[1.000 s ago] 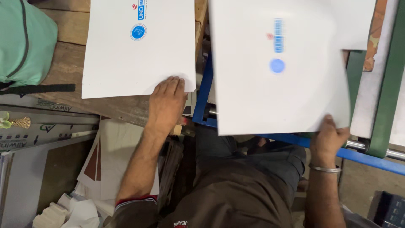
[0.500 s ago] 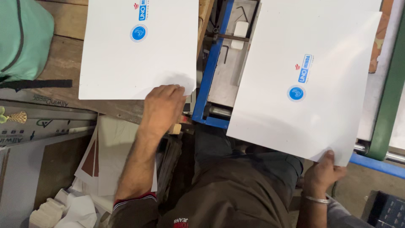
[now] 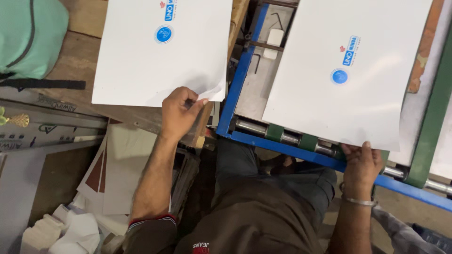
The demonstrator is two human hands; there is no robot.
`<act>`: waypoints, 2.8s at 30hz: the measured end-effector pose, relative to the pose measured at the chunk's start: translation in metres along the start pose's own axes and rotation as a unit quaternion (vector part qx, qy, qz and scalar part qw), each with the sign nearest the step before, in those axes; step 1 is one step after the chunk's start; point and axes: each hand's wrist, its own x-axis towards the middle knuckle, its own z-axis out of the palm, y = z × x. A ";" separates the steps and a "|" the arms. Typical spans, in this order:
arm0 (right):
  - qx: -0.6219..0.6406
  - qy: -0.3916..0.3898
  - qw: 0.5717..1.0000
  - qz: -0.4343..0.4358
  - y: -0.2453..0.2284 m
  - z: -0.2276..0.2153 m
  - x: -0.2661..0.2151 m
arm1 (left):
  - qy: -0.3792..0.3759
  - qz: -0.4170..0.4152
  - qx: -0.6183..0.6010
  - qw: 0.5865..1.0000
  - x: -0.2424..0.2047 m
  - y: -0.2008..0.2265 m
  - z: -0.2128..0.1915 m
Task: The person repeatedly picks up white paper sheets from a wooden table and feeds them into a blue laminating or pressing machine. They handle the sheets one by one, guiding them through the rollers and stacking the processed sheets on the table.
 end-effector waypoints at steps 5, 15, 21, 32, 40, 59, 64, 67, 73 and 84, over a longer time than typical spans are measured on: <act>-0.012 -0.029 0.997 0.073 0.007 0.005 -0.020 | -0.037 -0.075 -0.138 0.987 0.009 -0.029 -0.007; -0.078 -0.224 0.966 0.106 -0.026 0.109 -0.054 | 0.170 0.104 -0.175 0.964 0.015 0.008 -0.017; 0.136 -0.329 0.926 0.125 -0.024 0.183 -0.069 | -0.120 0.341 0.103 0.927 -0.039 0.099 0.083; 0.022 0.056 0.998 0.012 -0.023 0.045 0.009 | -0.085 0.253 0.327 0.906 -0.021 0.037 -0.001; -0.205 0.197 0.946 -0.157 -0.002 -0.058 0.005 | -0.027 0.230 0.288 0.929 -0.008 0.028 -0.010; -0.143 0.158 0.962 -0.171 0.027 -0.029 0.015 | 0.035 -0.121 -0.318 0.940 0.005 -0.049 -0.020; -0.018 0.038 0.999 -0.005 0.006 0.001 0.009 | -0.024 0.049 0.039 0.998 -0.004 -0.017 -0.008; -0.018 -0.029 0.997 0.073 -0.004 0.017 -0.012 | -0.064 0.045 0.116 0.990 -0.005 -0.007 -0.008; -0.065 -0.094 0.984 0.134 -0.016 0.063 -0.044 | 0.121 0.015 0.053 0.991 0.027 -0.019 -0.056; -0.002 -0.143 0.960 0.240 -0.010 0.182 -0.066 | -0.233 0.256 0.231 0.909 -0.061 0.108 0.090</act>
